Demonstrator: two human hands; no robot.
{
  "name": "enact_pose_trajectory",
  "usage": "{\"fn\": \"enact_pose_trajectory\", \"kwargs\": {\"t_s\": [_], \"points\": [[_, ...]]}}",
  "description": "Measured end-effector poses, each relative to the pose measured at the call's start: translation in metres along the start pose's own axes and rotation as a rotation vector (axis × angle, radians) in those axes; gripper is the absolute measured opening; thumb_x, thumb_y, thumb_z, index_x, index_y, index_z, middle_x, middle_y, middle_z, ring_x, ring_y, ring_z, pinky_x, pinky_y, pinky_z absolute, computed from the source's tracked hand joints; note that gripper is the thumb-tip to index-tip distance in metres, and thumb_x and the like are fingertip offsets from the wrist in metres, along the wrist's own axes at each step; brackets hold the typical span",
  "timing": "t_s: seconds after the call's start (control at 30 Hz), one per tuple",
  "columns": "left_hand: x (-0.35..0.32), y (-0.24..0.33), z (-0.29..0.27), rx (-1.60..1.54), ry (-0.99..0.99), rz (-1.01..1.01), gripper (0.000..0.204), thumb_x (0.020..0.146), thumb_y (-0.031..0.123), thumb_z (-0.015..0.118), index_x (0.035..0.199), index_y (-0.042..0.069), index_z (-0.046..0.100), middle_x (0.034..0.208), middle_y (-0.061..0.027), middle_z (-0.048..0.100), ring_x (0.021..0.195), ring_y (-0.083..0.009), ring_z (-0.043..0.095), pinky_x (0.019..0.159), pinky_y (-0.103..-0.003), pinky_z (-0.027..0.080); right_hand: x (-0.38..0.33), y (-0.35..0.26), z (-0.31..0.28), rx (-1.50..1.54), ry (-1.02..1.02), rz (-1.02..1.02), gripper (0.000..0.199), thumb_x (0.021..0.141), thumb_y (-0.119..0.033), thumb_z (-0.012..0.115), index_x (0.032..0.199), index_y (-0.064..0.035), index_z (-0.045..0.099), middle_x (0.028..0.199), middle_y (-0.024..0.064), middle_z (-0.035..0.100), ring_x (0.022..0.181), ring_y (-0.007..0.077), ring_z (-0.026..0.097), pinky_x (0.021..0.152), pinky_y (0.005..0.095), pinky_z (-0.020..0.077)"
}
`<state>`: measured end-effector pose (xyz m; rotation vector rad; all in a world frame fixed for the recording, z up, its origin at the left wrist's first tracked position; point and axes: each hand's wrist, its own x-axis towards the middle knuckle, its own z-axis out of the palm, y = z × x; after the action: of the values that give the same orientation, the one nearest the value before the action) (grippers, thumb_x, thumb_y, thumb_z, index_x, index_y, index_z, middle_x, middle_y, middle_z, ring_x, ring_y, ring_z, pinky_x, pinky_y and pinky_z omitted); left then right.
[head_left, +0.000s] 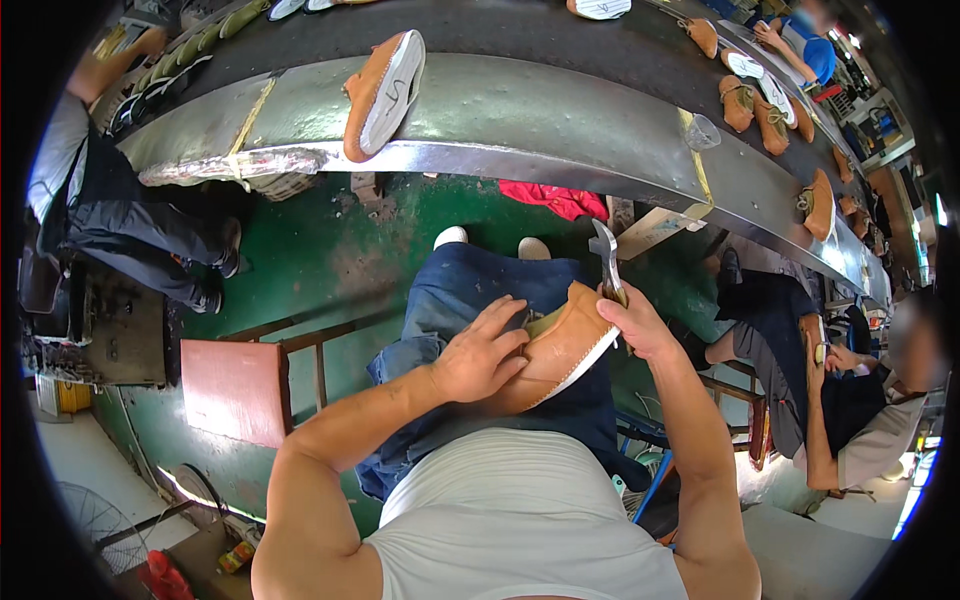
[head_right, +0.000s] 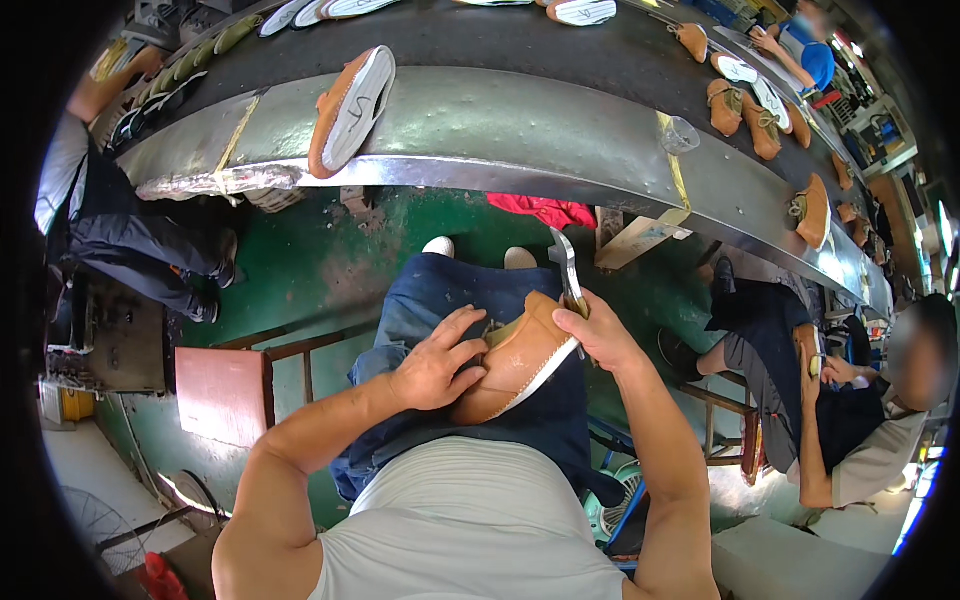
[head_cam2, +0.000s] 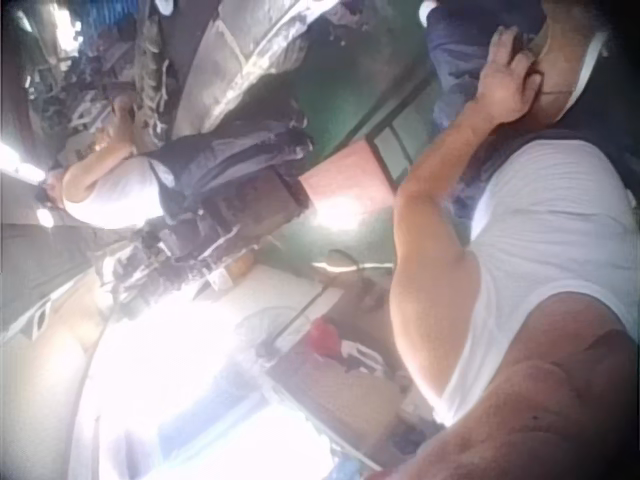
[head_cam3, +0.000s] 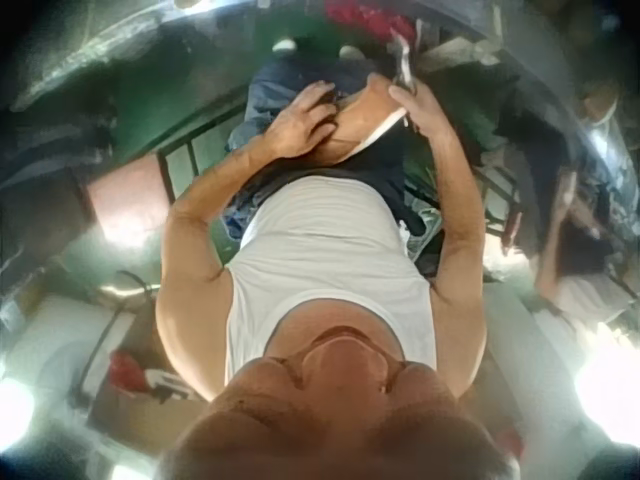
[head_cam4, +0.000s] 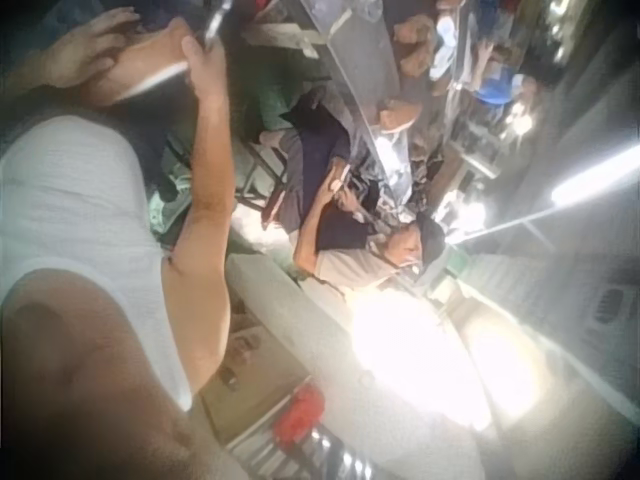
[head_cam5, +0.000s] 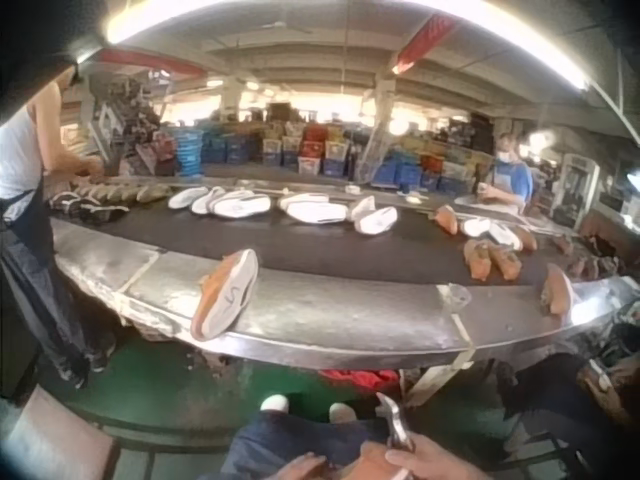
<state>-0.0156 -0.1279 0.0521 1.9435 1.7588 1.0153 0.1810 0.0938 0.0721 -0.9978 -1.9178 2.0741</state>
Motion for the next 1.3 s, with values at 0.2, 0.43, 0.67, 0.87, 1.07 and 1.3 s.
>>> {"fn": "enact_pose_trajectory", "kwargs": {"t_s": [0.2, 0.43, 0.67, 0.87, 1.07, 1.3], "points": [[0.050, -0.018, -0.029, 0.078, -0.363, 0.274, 0.033, 0.086, 0.034, 0.071, 0.093, 0.001, 0.068, 0.132, -0.0201, 0.051, 0.133, -0.0389, 0.043, 0.102, -0.047, 0.046, -0.007, -0.019, 0.002, -0.091, -0.073, -0.044, 0.032, 0.087, -0.025, 0.074, 0.106, -0.0066, 0.056, 0.085, -0.0019, 0.052, 0.078, 0.0076, 0.047, 0.069, 0.0256, 0.0419], [0.052, -0.030, -0.038, -0.212, -0.494, -0.462, 0.031, 0.091, 0.029, 0.067, 0.102, 0.000, 0.068, 0.101, -0.0192, 0.069, 0.090, -0.0361, 0.066, 0.083, -0.041, 0.053, -0.016, -0.034, 0.015, -0.181, -0.061, -0.028, 0.039, 0.080, -0.023, 0.074, 0.109, -0.0054, 0.054, 0.092, -0.0012, 0.052, 0.084, 0.0096, 0.048, 0.076, 0.0269, 0.0433], [0.033, -0.040, -0.048, -0.591, -0.406, -0.684, 0.023, 0.095, 0.023, 0.064, 0.100, 0.000, 0.066, 0.092, -0.0106, 0.071, 0.067, -0.0174, 0.064, 0.059, -0.031, 0.050, -0.022, -0.056, 0.039, -0.331, -0.049, -0.087, 0.041, 0.082, -0.030, 0.076, 0.107, -0.0042, 0.057, 0.088, 0.0025, 0.058, 0.081, 0.0124, 0.054, 0.075, 0.0305, 0.0476], [0.005, -0.020, -0.066, -1.550, -0.224, -0.877, 0.018, 0.100, 0.019, 0.061, 0.104, 0.009, 0.047, 0.083, -0.0024, 0.057, 0.058, -0.0109, 0.050, 0.047, -0.025, 0.032, -0.021, -0.063, 0.047, -0.374, -0.068, -0.184, 0.045, 0.080, -0.031, 0.078, 0.108, -0.0029, 0.056, 0.096, 0.0073, 0.065, 0.087, 0.0139, 0.060, 0.081, 0.0314, 0.0495], [-0.017, -0.022, -0.053, -1.680, -0.220, -0.812, 0.023, 0.097, 0.021, 0.064, 0.106, 0.007, 0.048, 0.086, -0.0021, 0.053, 0.063, -0.0135, 0.047, 0.054, -0.028, 0.034, -0.022, -0.075, 0.061, -0.350, -0.168, -0.226, 0.048, 0.077, -0.029, 0.080, 0.109, -0.0029, 0.056, 0.101, 0.0078, 0.068, 0.087, 0.0143, 0.061, 0.081, 0.0319, 0.0502], [-0.012, 0.052, -0.095, -1.830, 0.320, -0.993, 0.015, 0.100, 0.021, 0.062, 0.098, 0.011, 0.051, 0.079, -0.0003, 0.054, 0.073, -0.0146, 0.055, 0.073, -0.031, 0.041, -0.021, -0.080, 0.067, -0.429, -0.176, -0.202, 0.053, 0.074, -0.035, 0.081, 0.109, -0.0028, 0.056, 0.100, 0.0078, 0.068, 0.088, 0.0164, 0.062, 0.082, 0.0317, 0.0500]]}}
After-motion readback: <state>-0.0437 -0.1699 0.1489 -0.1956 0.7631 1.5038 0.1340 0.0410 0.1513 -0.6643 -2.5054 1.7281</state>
